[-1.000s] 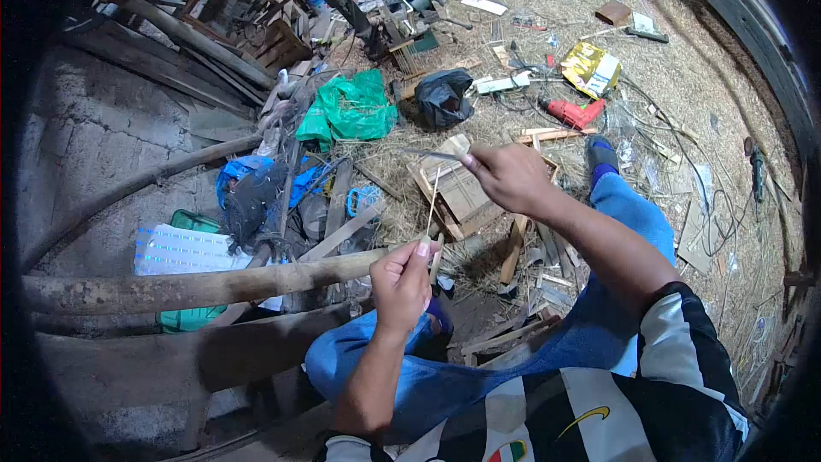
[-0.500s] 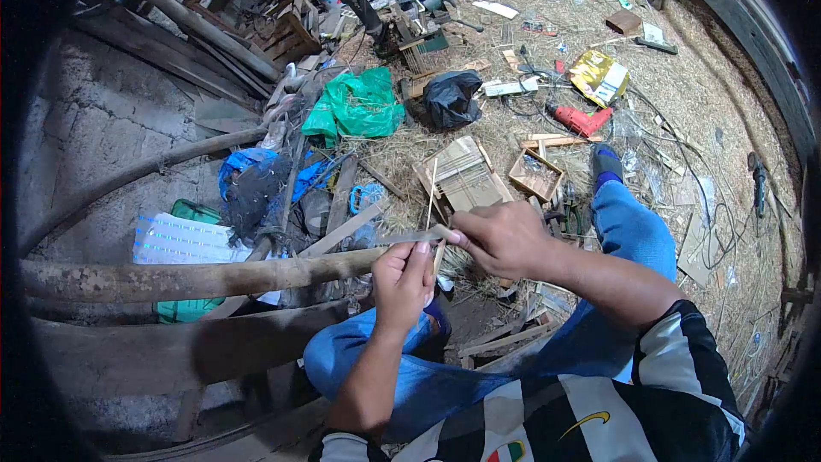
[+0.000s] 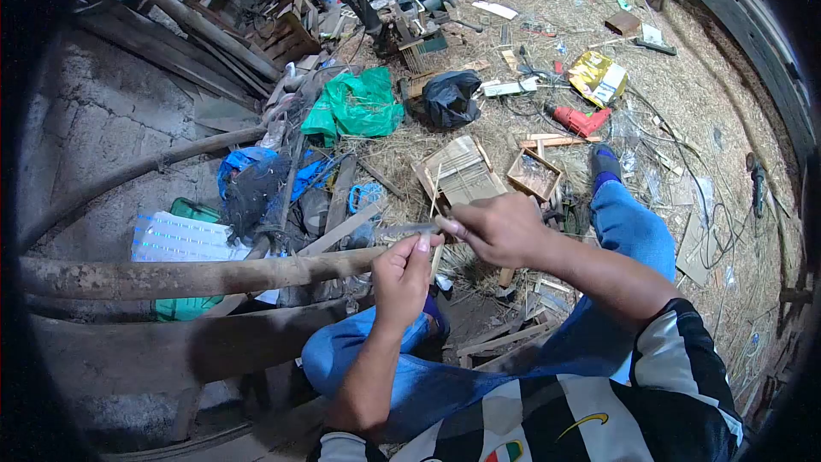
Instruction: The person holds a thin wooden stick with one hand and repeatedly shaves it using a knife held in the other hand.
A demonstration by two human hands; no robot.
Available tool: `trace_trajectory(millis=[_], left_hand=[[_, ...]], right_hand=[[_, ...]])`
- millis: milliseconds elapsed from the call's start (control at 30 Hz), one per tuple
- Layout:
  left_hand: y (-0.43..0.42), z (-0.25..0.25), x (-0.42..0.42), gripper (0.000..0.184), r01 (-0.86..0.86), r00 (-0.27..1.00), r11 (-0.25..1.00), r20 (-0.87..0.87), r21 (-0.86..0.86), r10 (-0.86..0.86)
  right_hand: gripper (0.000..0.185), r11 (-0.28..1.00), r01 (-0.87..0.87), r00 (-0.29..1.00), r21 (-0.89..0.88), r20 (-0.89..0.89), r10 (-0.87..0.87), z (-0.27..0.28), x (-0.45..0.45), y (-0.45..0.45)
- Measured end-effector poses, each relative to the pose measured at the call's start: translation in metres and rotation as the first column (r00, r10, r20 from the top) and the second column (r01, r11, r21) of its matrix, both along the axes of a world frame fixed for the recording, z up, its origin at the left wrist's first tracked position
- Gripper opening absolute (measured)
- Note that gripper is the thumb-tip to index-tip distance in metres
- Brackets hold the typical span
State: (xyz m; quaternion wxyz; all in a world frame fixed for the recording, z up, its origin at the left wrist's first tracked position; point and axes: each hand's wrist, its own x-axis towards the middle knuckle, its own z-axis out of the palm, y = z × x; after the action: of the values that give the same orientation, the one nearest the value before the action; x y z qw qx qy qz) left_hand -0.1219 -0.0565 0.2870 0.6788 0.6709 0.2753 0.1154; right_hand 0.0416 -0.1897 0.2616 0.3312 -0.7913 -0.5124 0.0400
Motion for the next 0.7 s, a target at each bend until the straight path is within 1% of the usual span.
trace_trajectory(millis=[67,133,167,233,267,300,367,400,433,533,667,700], left_hand=[[-0.001,-0.002,-0.003,0.026,0.01,1.0,1.0,-0.01,-0.004,-0.01],[-0.001,-0.001,-0.002,0.026,0.023,1.0,0.999,-0.004,0.033,-0.022],[-0.001,-0.001,-0.001,0.026,0.025,1.0,0.999,0.003,0.034,-0.025],[0.0,-0.003,-0.001,0.026,0.036,0.999,0.999,-0.001,0.018,-0.036],[0.001,-0.003,0.0,0.026,0.034,0.999,0.999,-0.001,0.019,-0.034],[0.001,-0.005,0.001,0.026,0.039,0.999,0.999,0.003,0.03,-0.039],[-0.001,-0.006,-0.003,0.027,0.051,0.999,0.998,-0.009,0.033,-0.051],[-0.001,-0.005,-0.001,0.027,0.047,0.998,0.999,-0.028,-0.021,-0.047],[0.0,-0.003,0.001,0.027,0.041,0.998,0.996,-0.043,-0.073,-0.044],[0.002,-0.004,0.005,0.027,0.02,0.997,0.993,-0.069,-0.113,-0.028],[0.0,-0.003,0.003,0.027,0.019,0.995,0.992,-0.092,-0.121,-0.03],[0.0,-0.005,0.002,0.027,0.015,0.996,0.994,-0.083,-0.112,-0.024]], right_hand=[[0.035,0.997,0.071,0.997,-0.007,-0.004,-0.071,-0.003,0.007,0.002],[0.035,0.987,0.158,0.987,-0.032,0.006,-0.158,-0.005,0.025,0.005],[0.035,0.987,0.16,0.987,-0.03,0.013,-0.16,-0.005,0.024,0.005],[0.035,0.994,0.086,0.996,-0.063,0.028,-0.084,-0.004,0.017,0.006],[0.034,0.999,0.035,0.999,-0.03,-0.026,-0.036,-0.003,0.006,0.005],[0.034,0.999,0.035,0.999,-0.03,-0.03,-0.036,-0.004,0.009,0.006],[0.036,0.995,0.086,0.996,-0.052,-0.021,-0.087,-0.007,0.017,0.006],[0.038,0.983,0.148,0.988,-0.106,-0.031,-0.152,-0.008,0.028,0.008],[0.038,0.983,0.151,0.988,-0.102,-0.026,-0.154,-0.009,0.033,0.008],[0.039,0.978,0.191,0.98,-0.083,-0.033,-0.194,-0.008,0.038,0.011],[0.039,0.976,0.18,0.982,-0.121,-0.029,-0.185,-0.005,0.031,0.009],[0.038,0.984,0.121,0.992,-0.134,-0.024,-0.125,-0.002,0.023,0.008]])
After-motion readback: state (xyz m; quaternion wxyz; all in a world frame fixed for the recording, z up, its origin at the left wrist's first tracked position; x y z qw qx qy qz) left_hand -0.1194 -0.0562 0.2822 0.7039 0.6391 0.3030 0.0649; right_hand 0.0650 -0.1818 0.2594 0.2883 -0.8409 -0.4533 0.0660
